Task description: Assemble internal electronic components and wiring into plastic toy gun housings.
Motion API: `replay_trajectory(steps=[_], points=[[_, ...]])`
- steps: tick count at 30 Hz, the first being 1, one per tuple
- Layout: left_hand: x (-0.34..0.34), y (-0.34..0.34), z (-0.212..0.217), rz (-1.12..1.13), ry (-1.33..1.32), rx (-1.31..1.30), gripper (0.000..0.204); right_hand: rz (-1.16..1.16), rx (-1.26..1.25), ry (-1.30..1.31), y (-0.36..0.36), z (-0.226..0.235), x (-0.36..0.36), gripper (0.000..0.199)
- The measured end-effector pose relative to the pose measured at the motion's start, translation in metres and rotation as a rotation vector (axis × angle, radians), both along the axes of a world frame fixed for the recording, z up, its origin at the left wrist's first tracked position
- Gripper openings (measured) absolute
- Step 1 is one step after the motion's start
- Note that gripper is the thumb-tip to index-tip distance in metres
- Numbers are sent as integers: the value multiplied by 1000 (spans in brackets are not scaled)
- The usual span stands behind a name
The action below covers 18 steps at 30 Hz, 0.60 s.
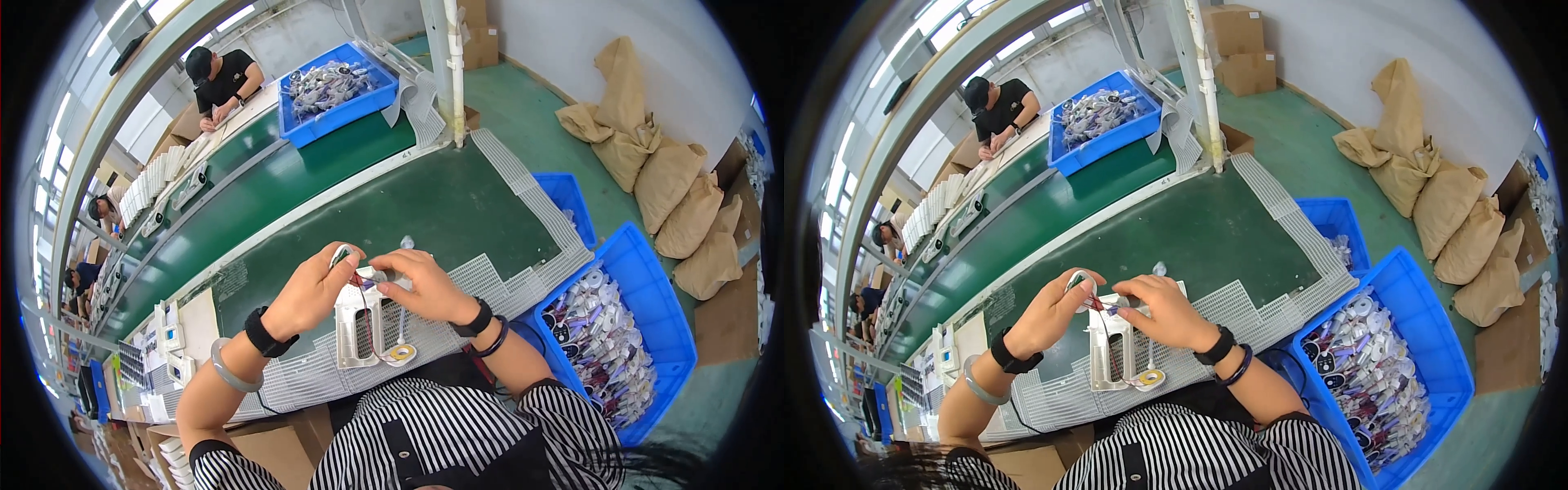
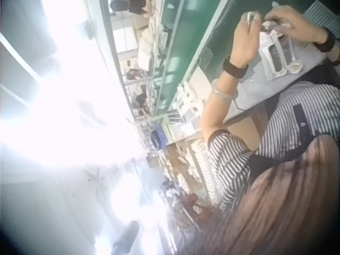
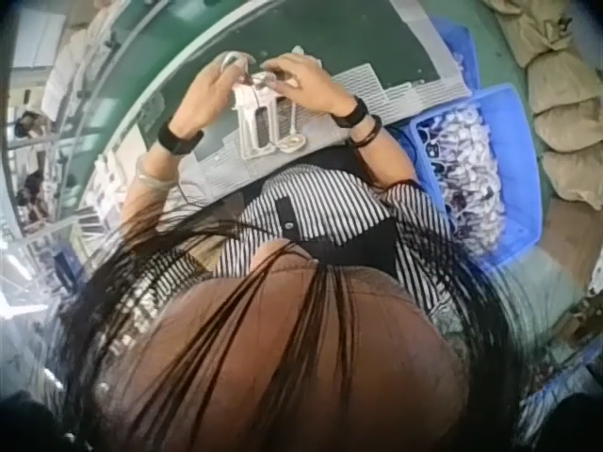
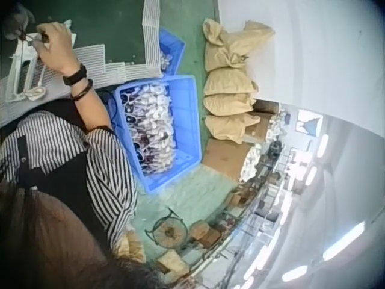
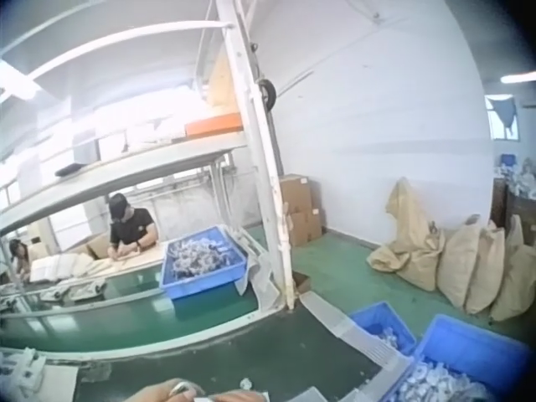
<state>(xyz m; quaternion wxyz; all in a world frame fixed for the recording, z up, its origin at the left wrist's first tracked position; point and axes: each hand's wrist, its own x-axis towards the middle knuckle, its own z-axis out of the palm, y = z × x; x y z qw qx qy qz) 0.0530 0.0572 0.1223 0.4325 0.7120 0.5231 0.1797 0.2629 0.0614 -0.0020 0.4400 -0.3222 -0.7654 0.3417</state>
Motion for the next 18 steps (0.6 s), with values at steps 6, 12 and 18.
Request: replay_trajectory(steps=[6,12,18], points=[[-4,5,0,-18,-11,-17,42,144,68,-43,13,-19,1,41],[5,3,8,109,-244,-54,32,66,-150,33,8,-3,14,40],[9,13,6,139,-320,127,29,280,-483,305,9,1,22,40]])
